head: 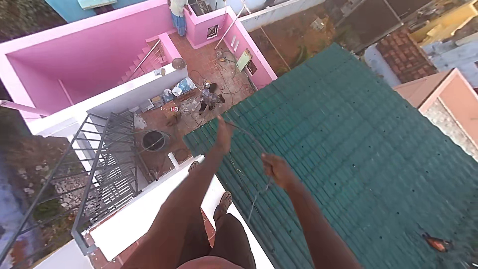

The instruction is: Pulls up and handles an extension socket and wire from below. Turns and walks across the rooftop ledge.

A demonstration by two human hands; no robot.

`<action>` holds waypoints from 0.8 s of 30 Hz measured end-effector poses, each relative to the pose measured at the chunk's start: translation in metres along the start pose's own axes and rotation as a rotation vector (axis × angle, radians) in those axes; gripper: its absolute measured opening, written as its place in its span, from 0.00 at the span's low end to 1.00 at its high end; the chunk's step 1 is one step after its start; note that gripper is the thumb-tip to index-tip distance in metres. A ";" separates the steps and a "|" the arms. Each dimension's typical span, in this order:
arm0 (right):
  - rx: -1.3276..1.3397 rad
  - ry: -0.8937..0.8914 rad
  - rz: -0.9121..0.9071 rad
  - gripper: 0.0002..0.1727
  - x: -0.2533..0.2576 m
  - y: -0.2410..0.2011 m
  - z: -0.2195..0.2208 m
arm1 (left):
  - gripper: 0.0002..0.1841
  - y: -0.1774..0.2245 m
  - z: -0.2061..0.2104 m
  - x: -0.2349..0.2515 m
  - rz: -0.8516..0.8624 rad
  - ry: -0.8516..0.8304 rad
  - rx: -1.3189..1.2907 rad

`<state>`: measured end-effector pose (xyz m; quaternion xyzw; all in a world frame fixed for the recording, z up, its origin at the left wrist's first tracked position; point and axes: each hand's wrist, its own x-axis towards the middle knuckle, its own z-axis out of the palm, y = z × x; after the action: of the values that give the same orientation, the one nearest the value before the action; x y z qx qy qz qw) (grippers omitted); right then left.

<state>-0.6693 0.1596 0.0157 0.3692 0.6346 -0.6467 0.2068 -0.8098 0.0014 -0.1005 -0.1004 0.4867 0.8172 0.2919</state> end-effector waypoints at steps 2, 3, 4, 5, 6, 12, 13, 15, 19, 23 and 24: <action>0.036 -0.057 -0.048 0.12 0.003 -0.052 0.024 | 0.49 -0.054 0.033 -0.085 -0.056 -0.358 0.146; 0.055 -0.053 -0.047 0.13 0.009 -0.067 0.035 | 0.44 -0.075 0.050 -0.120 -0.102 -0.522 0.129; 0.048 -0.044 -0.042 0.19 0.017 -0.075 0.041 | 0.37 -0.088 0.069 -0.145 -0.138 -0.575 0.087; 0.004 -0.027 -0.042 0.26 0.026 -0.075 0.041 | 0.34 -0.089 0.084 -0.160 -0.187 -0.557 0.035; -0.077 -0.025 -0.047 0.35 0.036 -0.065 0.032 | 0.32 -0.080 0.095 -0.166 -0.260 -0.476 -0.039; -0.203 -0.506 0.186 0.51 -0.002 0.135 -0.042 | 0.30 0.034 0.065 -0.055 -0.305 0.046 -0.663; -0.259 -0.497 0.213 0.50 -0.015 0.170 -0.053 | 0.33 0.052 0.054 -0.029 -0.243 0.073 -0.727; -0.370 -0.282 0.245 0.36 -0.037 0.221 -0.069 | 0.36 0.092 0.038 0.003 -0.110 0.164 -0.799; -0.238 0.159 0.189 0.20 -0.036 0.184 -0.059 | 0.36 0.135 0.048 -0.009 -0.211 0.437 -0.528; 0.080 0.010 -0.080 0.12 -0.014 0.011 -0.010 | 0.53 -0.054 0.024 -0.068 -0.075 -0.205 -0.012; 0.121 -0.006 -0.108 0.13 -0.003 -0.021 0.006 | 0.52 -0.085 0.034 -0.100 -0.082 -0.367 0.054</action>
<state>-0.6839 0.1553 0.0311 0.3444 0.6125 -0.6953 0.1509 -0.6762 0.0227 -0.1017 0.0385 0.4426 0.7960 0.4111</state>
